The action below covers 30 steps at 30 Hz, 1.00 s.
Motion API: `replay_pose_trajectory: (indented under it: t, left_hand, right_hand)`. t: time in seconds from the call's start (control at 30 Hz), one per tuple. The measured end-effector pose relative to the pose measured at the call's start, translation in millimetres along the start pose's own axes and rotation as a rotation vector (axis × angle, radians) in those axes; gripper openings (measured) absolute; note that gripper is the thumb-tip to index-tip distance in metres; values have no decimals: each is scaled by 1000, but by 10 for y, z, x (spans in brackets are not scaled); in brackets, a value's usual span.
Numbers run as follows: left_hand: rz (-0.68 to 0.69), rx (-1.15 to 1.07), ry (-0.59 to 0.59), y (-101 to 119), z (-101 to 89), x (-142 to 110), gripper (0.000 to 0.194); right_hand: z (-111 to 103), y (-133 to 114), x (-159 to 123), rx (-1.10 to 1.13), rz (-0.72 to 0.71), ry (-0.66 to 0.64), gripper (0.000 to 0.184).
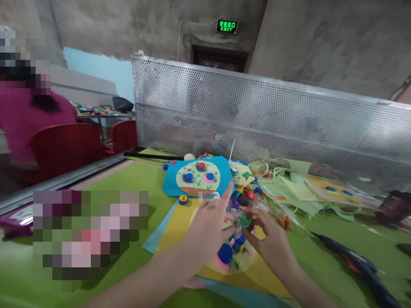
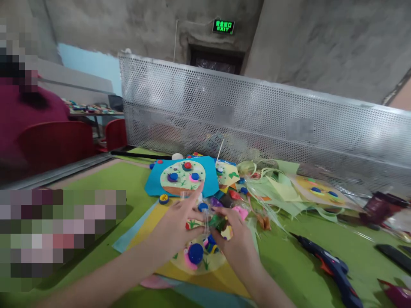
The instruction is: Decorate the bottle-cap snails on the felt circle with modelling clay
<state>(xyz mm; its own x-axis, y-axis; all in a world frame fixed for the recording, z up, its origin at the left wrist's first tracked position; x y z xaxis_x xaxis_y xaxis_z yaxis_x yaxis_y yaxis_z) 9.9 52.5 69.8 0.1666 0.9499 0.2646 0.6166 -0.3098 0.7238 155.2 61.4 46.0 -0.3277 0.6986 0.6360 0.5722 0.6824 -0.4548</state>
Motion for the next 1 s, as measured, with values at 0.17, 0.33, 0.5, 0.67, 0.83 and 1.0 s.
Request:
replay_pose_trajectory:
  t: [0.17,0.33,0.5,0.67,0.83,1.0]
  left_hand:
    - [-21,-29,-27,41,43,-26,83]
    - [-84,-76,-13,7,31,-28,88]
    - [-124,-118,-5,-58,55,-16,94]
    - [-194,-238,-49,-85,58,4,97]
    - [-273,-351,-90,-99,31,15,98]
    - [-280,-424,-93,-132,6,41,95]
  right_hand:
    - [12,20,-60,70,45,-13,29]
    - [23,26,-72,33,48,-18,28]
    - [-16,-23,-48,24,24,-7,27]
    - [-64,-79,5,11,5,-29,26]
    - [-78,-25,4,5,7,-68,28]
    - [-91,56,5,10,24,-73,29]
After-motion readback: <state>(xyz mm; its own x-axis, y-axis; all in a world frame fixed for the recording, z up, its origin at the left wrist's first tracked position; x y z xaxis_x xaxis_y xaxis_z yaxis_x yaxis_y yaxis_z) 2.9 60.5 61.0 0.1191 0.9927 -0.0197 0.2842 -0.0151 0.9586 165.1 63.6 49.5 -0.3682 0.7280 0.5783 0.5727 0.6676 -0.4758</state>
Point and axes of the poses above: each hand's wrist, its own x-axis towards the middle knuckle, its own z-axis out of the palm, y = z × x, the point moved 7 cm from there along x, towards the middle knuckle, and after that the axes turned 9 degrees about -z, right-handed, at the moved point
